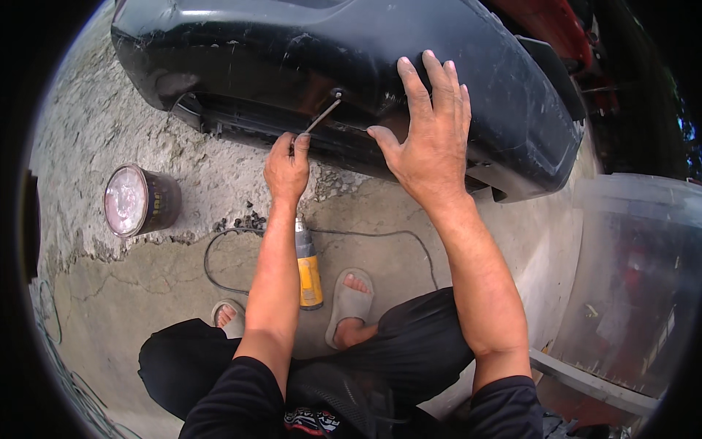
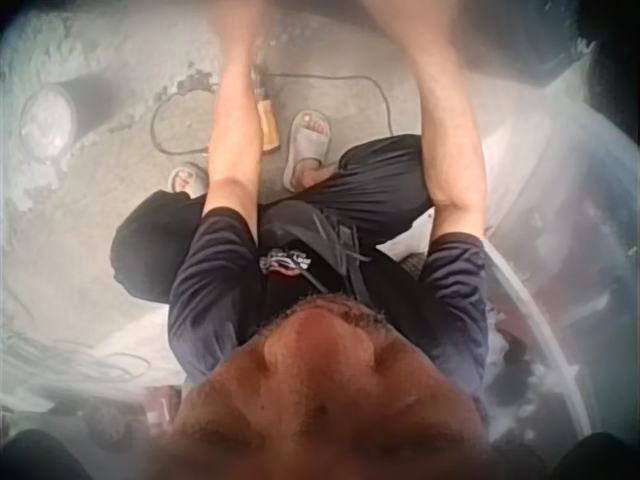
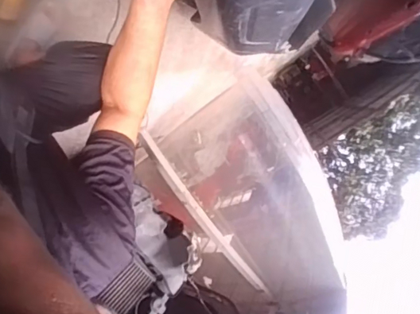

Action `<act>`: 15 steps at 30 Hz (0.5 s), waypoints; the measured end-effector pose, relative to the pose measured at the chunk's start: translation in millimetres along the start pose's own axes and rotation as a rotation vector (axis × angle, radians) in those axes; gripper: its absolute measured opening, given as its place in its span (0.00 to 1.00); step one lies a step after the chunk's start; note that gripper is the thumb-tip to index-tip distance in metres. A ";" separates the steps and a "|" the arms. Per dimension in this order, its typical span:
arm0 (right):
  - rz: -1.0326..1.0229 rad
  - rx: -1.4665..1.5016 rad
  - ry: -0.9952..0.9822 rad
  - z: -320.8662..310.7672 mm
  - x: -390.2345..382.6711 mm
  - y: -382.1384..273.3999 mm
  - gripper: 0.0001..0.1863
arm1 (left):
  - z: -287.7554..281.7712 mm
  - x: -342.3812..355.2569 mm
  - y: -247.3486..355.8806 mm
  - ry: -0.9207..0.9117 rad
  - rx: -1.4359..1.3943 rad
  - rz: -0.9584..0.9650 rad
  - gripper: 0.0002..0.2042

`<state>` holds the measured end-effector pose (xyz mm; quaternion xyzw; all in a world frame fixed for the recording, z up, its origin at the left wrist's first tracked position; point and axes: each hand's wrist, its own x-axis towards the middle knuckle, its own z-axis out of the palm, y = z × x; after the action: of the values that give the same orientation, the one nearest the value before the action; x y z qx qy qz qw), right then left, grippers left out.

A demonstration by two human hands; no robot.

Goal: Repairing a car bumper using a screwdriver and a heat gun to fix a damaged attachment point.

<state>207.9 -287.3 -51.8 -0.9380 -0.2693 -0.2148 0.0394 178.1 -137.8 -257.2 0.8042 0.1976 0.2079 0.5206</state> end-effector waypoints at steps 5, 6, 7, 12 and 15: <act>0.019 -0.026 0.007 -1.8 -1.9 5.6 0.49 | -3.9 4.8 6.4 -0.163 0.011 -0.076 0.27; 0.015 -0.036 0.011 -1.3 -2.0 5.8 0.49 | -3.3 3.7 6.4 -0.161 0.014 -0.074 0.27; 0.012 -0.047 0.013 -1.1 -2.2 6.9 0.49 | -2.1 1.9 6.9 -0.163 -0.008 -0.062 0.27; -0.003 -0.055 0.021 -1.6 -3.3 9.0 0.49 | 5.1 -6.2 12.9 -0.197 -0.054 -0.062 0.27; -0.015 -0.036 0.017 -1.5 -3.2 10.0 0.49 | 7.4 -11.3 17.9 -0.137 -0.005 -0.094 0.26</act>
<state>210.1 -297.7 -51.5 -0.9347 -0.2721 -0.2277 0.0232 174.5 -156.3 -244.9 0.8051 0.1984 0.1281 0.5440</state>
